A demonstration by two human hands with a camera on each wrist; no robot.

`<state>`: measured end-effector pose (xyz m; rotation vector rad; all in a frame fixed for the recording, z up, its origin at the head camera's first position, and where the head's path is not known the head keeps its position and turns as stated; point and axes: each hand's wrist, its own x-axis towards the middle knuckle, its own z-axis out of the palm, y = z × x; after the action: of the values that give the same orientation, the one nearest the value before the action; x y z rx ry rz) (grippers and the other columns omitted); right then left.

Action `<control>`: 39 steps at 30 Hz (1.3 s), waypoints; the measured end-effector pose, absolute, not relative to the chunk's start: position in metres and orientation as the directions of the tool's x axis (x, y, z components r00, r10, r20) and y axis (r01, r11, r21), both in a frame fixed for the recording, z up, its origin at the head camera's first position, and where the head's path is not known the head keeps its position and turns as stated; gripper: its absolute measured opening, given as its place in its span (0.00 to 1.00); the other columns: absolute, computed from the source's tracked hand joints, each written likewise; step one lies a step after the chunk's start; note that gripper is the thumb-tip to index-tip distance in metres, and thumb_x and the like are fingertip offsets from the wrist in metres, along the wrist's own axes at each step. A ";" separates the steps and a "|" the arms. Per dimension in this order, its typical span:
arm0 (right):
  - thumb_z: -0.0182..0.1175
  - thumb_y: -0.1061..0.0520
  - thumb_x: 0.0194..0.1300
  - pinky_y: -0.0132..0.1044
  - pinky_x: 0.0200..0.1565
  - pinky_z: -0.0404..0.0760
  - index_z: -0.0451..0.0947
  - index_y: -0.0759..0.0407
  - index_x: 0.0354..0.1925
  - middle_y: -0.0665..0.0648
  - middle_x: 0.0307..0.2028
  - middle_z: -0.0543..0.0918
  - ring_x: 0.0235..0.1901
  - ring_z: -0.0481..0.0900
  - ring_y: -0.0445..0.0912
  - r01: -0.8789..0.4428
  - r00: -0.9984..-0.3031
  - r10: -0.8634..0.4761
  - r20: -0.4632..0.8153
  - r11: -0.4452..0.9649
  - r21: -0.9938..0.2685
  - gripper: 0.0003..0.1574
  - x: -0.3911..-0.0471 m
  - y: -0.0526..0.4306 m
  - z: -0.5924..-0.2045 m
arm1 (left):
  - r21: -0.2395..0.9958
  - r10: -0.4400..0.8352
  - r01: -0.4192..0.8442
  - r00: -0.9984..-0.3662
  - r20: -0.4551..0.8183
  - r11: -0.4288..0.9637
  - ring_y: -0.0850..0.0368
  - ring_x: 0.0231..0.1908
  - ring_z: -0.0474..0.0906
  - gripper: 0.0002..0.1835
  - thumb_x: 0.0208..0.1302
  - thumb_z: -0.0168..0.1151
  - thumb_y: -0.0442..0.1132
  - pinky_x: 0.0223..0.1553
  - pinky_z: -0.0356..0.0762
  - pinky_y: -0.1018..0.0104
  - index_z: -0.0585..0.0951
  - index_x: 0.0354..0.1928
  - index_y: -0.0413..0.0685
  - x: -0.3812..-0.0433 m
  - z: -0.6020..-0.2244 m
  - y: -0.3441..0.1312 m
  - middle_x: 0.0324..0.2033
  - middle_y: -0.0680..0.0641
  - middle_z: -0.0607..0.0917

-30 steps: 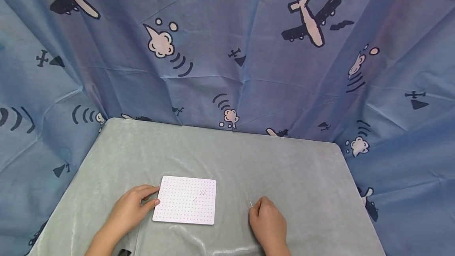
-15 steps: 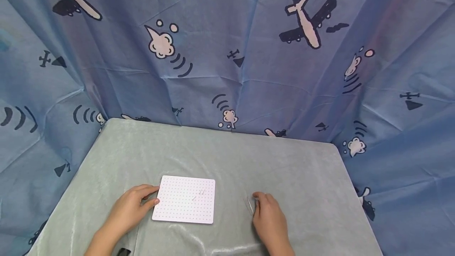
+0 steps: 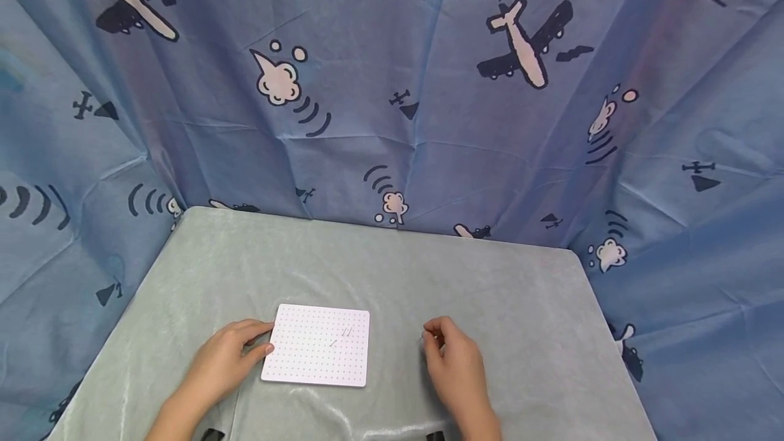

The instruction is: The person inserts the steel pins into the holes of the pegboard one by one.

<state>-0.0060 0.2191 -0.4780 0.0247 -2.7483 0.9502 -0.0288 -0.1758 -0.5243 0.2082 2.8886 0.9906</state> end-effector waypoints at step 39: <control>0.79 0.72 0.57 0.21 0.24 0.70 0.88 0.51 0.34 0.35 0.23 0.79 0.22 0.70 0.27 -0.433 -0.890 -0.189 0.416 0.638 -0.636 0.16 -0.023 0.122 -0.517 | 0.620 0.138 0.087 -0.990 -0.035 0.780 0.51 0.53 0.86 0.21 0.66 0.81 0.43 0.50 0.86 0.47 0.91 0.61 0.55 -0.028 -0.526 -0.175 0.55 0.55 0.90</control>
<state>-0.0229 0.1219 -0.5172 0.4997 -2.5505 1.1095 -0.0278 -0.1752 -0.5257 0.1830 2.8897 0.9999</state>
